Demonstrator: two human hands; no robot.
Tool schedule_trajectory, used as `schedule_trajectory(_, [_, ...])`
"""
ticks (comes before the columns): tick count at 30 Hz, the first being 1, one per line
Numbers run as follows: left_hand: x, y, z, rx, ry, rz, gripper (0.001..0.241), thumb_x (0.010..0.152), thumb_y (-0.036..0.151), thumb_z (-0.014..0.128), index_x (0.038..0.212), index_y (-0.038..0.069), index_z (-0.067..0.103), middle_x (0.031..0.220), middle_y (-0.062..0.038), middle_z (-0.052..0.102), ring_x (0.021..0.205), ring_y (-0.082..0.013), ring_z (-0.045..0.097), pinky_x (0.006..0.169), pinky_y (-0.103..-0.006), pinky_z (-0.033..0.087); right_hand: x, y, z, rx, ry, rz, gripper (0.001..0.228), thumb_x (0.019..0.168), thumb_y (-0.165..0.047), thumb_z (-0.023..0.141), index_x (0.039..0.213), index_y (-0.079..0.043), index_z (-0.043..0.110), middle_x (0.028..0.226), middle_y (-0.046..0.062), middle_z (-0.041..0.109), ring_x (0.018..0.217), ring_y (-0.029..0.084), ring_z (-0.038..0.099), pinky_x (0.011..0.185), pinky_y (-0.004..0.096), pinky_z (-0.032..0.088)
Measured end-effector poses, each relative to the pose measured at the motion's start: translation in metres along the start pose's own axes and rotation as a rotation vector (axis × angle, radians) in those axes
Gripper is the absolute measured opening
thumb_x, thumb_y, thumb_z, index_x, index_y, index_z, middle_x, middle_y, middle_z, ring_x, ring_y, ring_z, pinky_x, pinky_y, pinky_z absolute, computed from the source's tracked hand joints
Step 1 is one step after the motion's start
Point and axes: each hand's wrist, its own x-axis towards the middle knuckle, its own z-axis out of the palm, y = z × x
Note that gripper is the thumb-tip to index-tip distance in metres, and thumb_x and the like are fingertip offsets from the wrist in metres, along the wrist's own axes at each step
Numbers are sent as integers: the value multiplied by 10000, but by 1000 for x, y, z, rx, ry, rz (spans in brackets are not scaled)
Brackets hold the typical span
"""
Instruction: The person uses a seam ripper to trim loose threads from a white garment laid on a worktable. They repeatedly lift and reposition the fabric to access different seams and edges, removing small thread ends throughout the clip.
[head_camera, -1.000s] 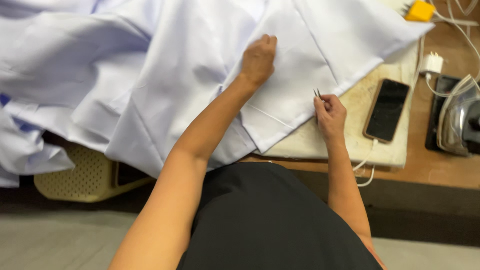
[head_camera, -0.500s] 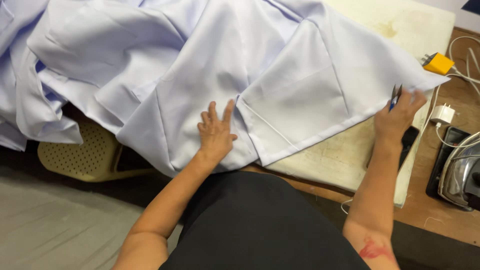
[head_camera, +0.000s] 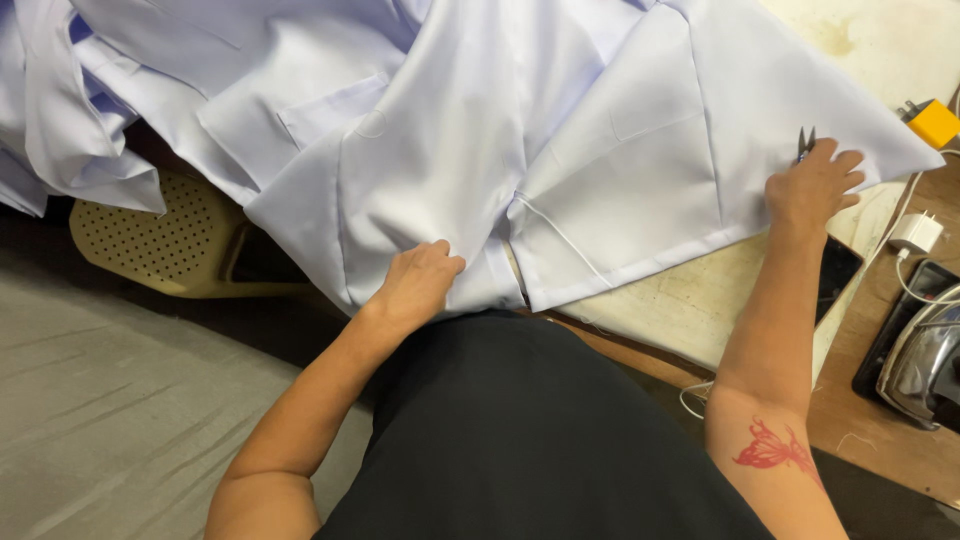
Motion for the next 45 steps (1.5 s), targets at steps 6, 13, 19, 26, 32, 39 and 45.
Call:
schedule_trajectory(6, [86,5,-10,-306,554,-38,406,880,105,732,1254,14,602,1109,-186,608,972,-359,645,747,-449,558,-24,-27,0,-3,98,-49,434,830,7,598,1255,44,518,1305,295,441,1225,501,366,1039,648,244])
schedule_trajectory(13, [171,2,47,-206,426,10,122,829,-35,645,935,24,639,977,-159,640,907,-347,640,763,-439,546,-31,-21,4,-49,168,-84,327,859,35,570,1178,24,499,1281,260,462,1175,462,389,995,626,266])
schedule_trajectory(19, [62,-82,-53,-1000,844,-13,145,948,-114,577,896,18,604,820,-10,546,776,-68,524,692,-231,460,-24,3,29,-12,170,-86,291,883,39,533,1171,17,498,1296,252,458,1198,456,385,999,627,273])
schedule_trajectory(26, [25,-83,-91,-154,1074,3,180,780,-5,739,897,36,609,980,-152,594,827,-287,629,655,-327,553,-18,17,45,-28,160,-128,319,850,28,559,1163,49,499,1282,292,448,1173,478,383,999,643,243])
schedule_trajectory(32, [38,-163,-106,-130,1090,-177,105,1028,33,717,933,76,714,885,-81,745,805,-170,716,693,-295,590,-9,28,41,-48,102,-236,299,910,12,575,1190,65,482,1228,312,509,1100,496,493,948,585,361])
schedule_trajectory(39, [-16,-175,-123,-438,1268,-448,145,1061,-42,652,1017,64,741,809,-45,715,742,-94,728,591,-204,579,-8,30,49,-21,124,-255,229,934,47,536,1154,31,475,1139,260,600,997,482,601,865,566,459])
schedule_trajectory(45, [90,-75,4,-268,800,-82,351,737,140,862,1008,2,686,1030,-151,635,898,-336,669,724,-400,555,-17,27,47,-44,159,-248,227,933,42,541,1153,18,490,1146,240,615,999,471,612,852,558,463])
